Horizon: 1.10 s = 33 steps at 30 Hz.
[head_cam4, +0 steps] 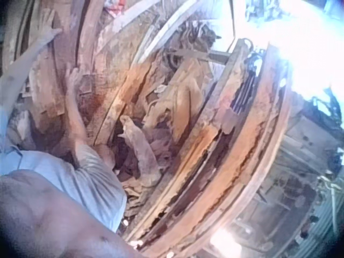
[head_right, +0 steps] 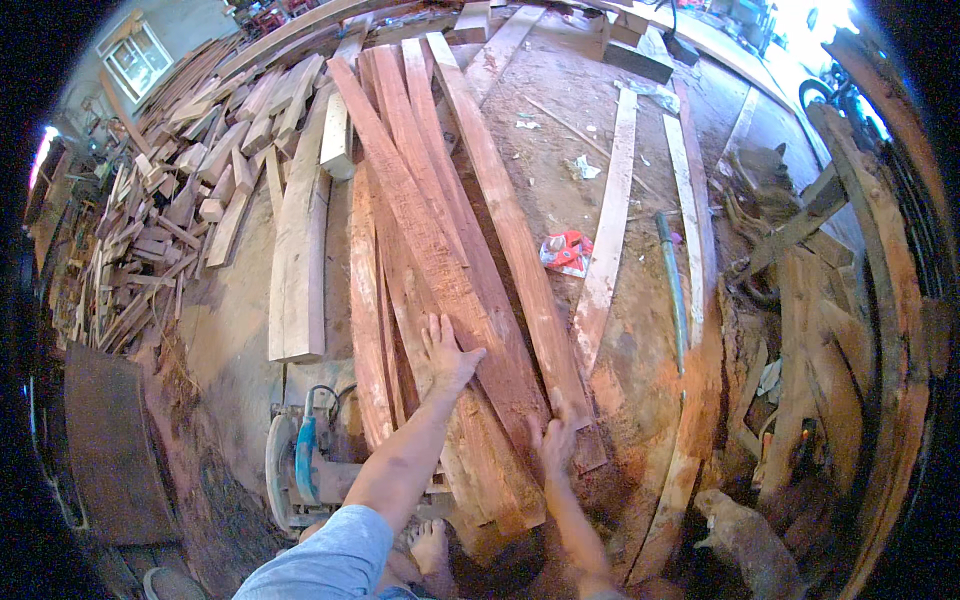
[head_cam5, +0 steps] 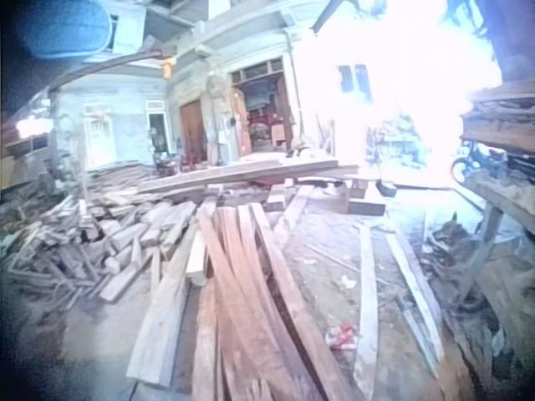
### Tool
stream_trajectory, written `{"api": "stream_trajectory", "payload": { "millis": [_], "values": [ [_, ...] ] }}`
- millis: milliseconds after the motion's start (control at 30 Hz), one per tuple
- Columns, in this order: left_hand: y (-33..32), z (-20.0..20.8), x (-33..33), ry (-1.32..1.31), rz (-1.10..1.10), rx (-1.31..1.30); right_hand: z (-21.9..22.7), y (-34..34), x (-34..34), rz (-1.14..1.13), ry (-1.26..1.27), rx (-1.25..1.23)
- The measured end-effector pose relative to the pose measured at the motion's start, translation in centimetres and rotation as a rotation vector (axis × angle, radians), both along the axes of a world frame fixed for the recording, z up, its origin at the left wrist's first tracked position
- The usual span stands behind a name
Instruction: The person sorts through a large pile of wooden planks and scraps in a workshop, picking up pieces, inspecting them, and stacking them. They also use a bandsaw to cut a plank and move several pieces around the floor.
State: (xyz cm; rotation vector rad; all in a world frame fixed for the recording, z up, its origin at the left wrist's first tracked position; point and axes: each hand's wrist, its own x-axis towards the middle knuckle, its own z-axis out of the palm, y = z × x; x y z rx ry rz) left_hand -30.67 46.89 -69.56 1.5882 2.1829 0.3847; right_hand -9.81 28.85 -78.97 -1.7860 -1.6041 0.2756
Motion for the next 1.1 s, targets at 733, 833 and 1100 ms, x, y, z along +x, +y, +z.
{"api": "stream_trajectory", "payload": {
  "millis": [733,833,1100],
  "values": [
    [-1.9,9.8,2.8,-0.581,-0.351,0.068,8.5,-3.1,5.0,0.015,0.281,-0.347],
    [-5.0,12.8,0.0,-0.748,-0.308,-0.226,14.4,-3.9,6.6,-0.338,0.063,-0.438],
    [-26.0,17.7,-18.3,-0.167,-0.192,-0.951,31.4,-15.2,9.4,-0.257,0.424,-1.023]
  ]
}}
